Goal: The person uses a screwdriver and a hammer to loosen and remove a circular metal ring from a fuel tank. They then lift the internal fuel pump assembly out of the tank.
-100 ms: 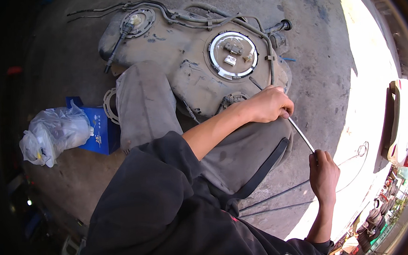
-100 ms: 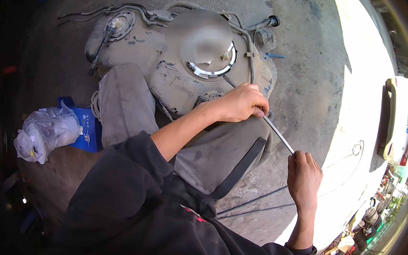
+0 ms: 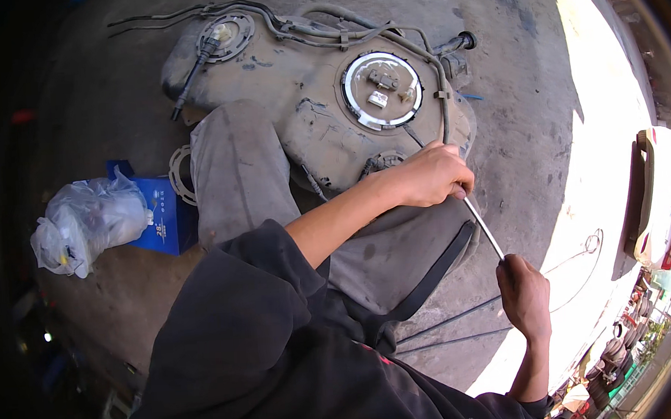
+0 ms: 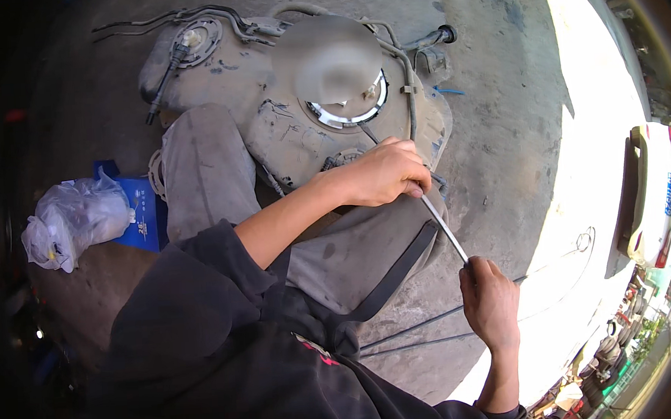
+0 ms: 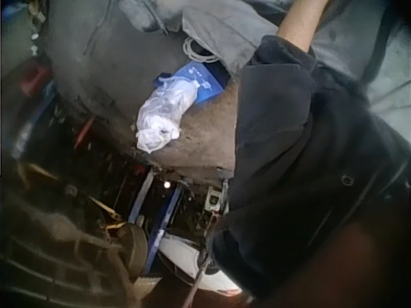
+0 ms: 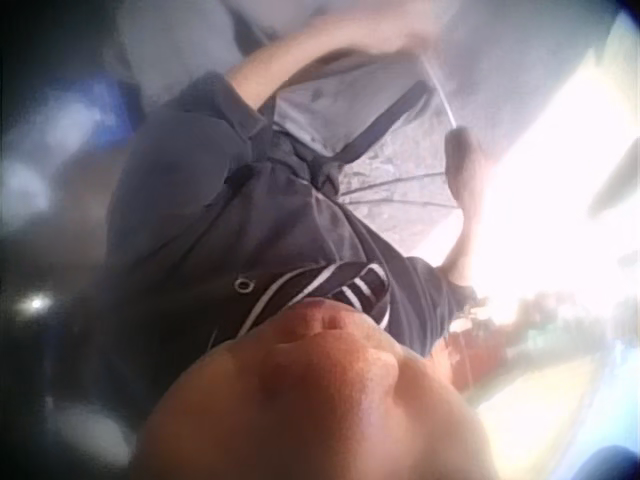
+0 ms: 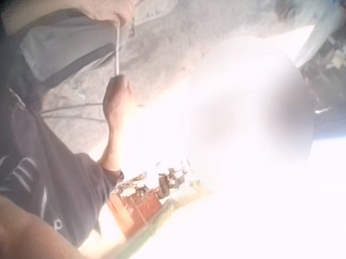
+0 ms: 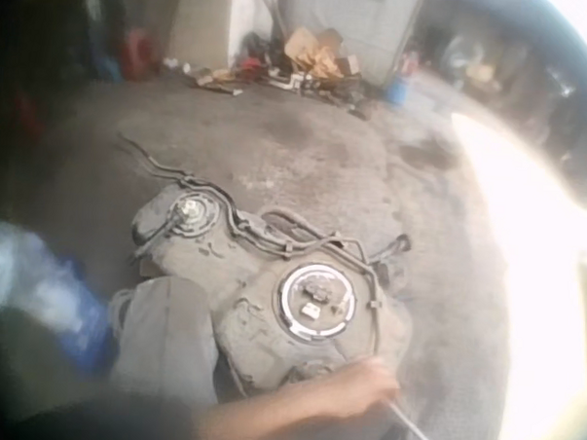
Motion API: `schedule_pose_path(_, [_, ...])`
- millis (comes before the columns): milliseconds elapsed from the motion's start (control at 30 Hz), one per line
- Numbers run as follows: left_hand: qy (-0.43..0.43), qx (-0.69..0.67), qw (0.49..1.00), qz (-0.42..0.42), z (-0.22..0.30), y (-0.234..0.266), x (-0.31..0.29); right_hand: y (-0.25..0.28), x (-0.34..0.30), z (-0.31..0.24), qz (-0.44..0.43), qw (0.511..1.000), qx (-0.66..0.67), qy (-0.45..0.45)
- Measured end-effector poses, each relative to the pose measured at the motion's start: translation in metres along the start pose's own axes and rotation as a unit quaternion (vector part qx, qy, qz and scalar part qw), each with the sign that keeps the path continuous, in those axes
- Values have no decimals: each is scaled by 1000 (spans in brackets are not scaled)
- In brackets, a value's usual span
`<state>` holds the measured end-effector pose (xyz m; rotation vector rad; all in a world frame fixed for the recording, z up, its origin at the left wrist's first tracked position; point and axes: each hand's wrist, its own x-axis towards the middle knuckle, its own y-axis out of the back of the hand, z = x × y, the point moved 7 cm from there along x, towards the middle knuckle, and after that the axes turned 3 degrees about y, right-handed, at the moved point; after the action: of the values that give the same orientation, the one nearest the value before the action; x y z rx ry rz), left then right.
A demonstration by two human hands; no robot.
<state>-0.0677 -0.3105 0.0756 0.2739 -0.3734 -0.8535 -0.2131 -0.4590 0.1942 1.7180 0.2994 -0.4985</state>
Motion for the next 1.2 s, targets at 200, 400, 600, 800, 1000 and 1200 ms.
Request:
schedule_pose_path(200, [57, 158, 974, 152, 18, 45, -91, -86, -25, -63, -152, 911, 380, -58])
schedule_pose_path(400, [410, -465, 769, 157, -64, 12, -184, -153, -34, -145, -132, 777, 602, -123])
schedule_pose_path(600, [449, -474, 753, 81, -67, -8, -179, -182, -37, -177, -59, 769, 610, -181])
schedule_pose_path(800, [467, -431, 767, 95, -66, 7, -180, -157, -25, -219, 17, 878, 459, -132])
schedule_pose_path(1000, [500, -394, 768, 72, -73, 13, -195, -211, -21, -253, 26, 877, 457, -149])
schedule_pose_path(1200, [499, -335, 796, 71, -74, 15, -214, -239, -13, -268, 69, 866, 465, -170])
